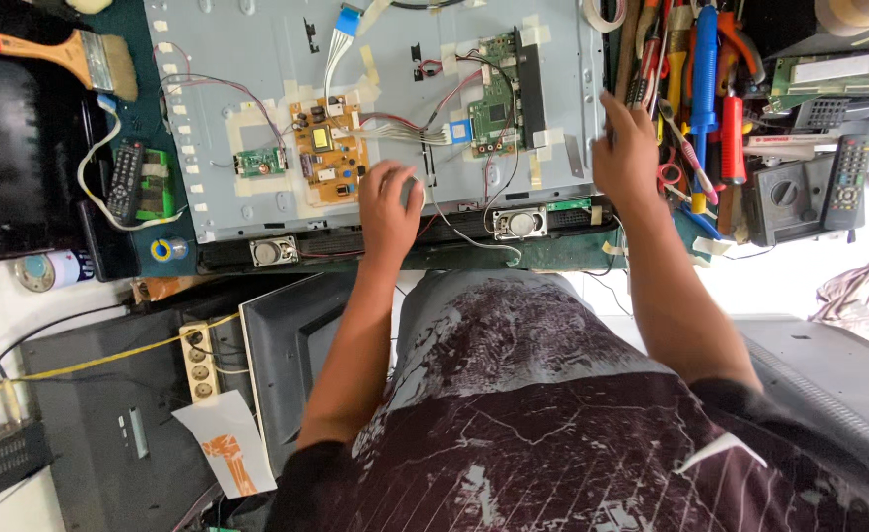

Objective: The person works on the internal components of an open electronic device, likely a television, using both hands to organize wires and apply masking tape to secure connections. They repeatedly tear off pieces of tape and press them onto the circuit boards and wiring harnesses.

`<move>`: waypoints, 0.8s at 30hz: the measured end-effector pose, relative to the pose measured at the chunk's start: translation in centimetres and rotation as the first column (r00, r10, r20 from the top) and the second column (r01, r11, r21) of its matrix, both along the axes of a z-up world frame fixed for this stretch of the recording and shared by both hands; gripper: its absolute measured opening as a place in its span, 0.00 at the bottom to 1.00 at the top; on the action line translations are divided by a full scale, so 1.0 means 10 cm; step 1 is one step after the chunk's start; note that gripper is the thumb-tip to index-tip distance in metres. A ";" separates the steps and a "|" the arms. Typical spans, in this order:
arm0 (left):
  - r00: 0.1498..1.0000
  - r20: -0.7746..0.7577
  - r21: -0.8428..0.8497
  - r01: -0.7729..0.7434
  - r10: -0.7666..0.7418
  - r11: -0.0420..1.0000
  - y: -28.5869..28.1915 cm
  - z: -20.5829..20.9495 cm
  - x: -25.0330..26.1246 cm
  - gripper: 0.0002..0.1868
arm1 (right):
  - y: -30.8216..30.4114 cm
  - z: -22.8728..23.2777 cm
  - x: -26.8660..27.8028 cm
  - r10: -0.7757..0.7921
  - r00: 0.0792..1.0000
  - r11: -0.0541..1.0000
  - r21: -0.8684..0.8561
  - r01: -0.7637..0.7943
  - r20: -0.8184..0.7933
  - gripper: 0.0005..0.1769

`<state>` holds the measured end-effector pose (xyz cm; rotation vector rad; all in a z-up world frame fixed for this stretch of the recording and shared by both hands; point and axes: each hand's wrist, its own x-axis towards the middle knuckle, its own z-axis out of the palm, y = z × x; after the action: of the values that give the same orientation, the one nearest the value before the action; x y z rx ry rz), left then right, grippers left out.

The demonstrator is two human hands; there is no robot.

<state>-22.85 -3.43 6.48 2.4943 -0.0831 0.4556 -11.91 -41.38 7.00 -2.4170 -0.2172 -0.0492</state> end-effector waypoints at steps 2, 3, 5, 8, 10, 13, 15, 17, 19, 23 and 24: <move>0.999 -0.001 -0.024 0.050 -0.050 0.998 0.01 -0.02 0.42 0.09 | -0.10 -0.03 -0.33 -0.046 0.992 0.999 0.030 0.042 0.116 0.32; 0.995 -0.001 -0.044 0.097 -0.098 0.994 0.01 -0.02 0.64 0.06 | -0.14 -0.04 -0.49 -0.091 0.969 0.995 0.068 0.077 0.231 0.29; 0.983 -0.030 -0.089 0.177 -0.180 0.980 -0.07 0.14 1.12 0.06 | -0.14 0.14 -0.77 -0.116 0.982 0.993 0.028 0.113 0.152 0.28; 0.955 -0.038 -0.129 0.287 -0.294 0.949 -0.21 -0.05 1.92 0.05 | -0.13 0.25 -1.12 -0.188 0.977 0.981 -0.024 0.191 0.099 0.23; 0.943 -0.016 -0.127 0.328 -0.332 0.936 -0.33 -0.37 2.42 0.05 | -0.11 0.32 -1.34 -0.239 0.962 0.968 -0.039 0.246 0.131 0.20; 0.936 -0.204 -0.064 0.280 -0.287 0.958 -0.49 -0.68 3.00 0.14 | -0.07 0.38 -1.67 -0.335 0.941 0.942 0.018 0.335 0.032 0.25; 0.932 -0.258 0.073 0.281 -0.255 0.957 -0.57 -0.64 3.16 0.15 | -0.07 0.29 -1.94 -0.487 0.873 0.872 0.043 0.487 -0.015 0.22; 0.956 -0.170 0.144 0.264 -0.239 0.954 -0.59 -0.84 3.34 0.08 | -0.04 0.27 -2.15 -0.572 0.818 0.817 0.042 0.575 -0.069 0.20; 0.971 -0.092 0.212 0.237 -0.222 0.948 -0.60 -0.92 3.40 0.01 | -0.01 0.29 -2.37 -0.646 0.752 0.755 0.034 0.655 -0.135 0.18; 0.957 -0.218 -0.201 0.148 -0.192 0.968 -0.48 -0.87 3.49 0.03 | 0.01 0.23 -2.61 -0.720 0.661 0.663 0.069 0.745 -0.212 0.20; 0.967 -0.201 -0.438 0.054 -0.156 0.897 -0.45 -0.88 3.52 0.07 | -0.01 0.19 -2.65 -0.729 0.657 0.657 0.072 0.750 -0.194 0.21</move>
<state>12.34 -7.92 -2.31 2.0739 -0.0212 0.1139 -38.45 -41.44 8.90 -2.1829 0.8449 -0.2467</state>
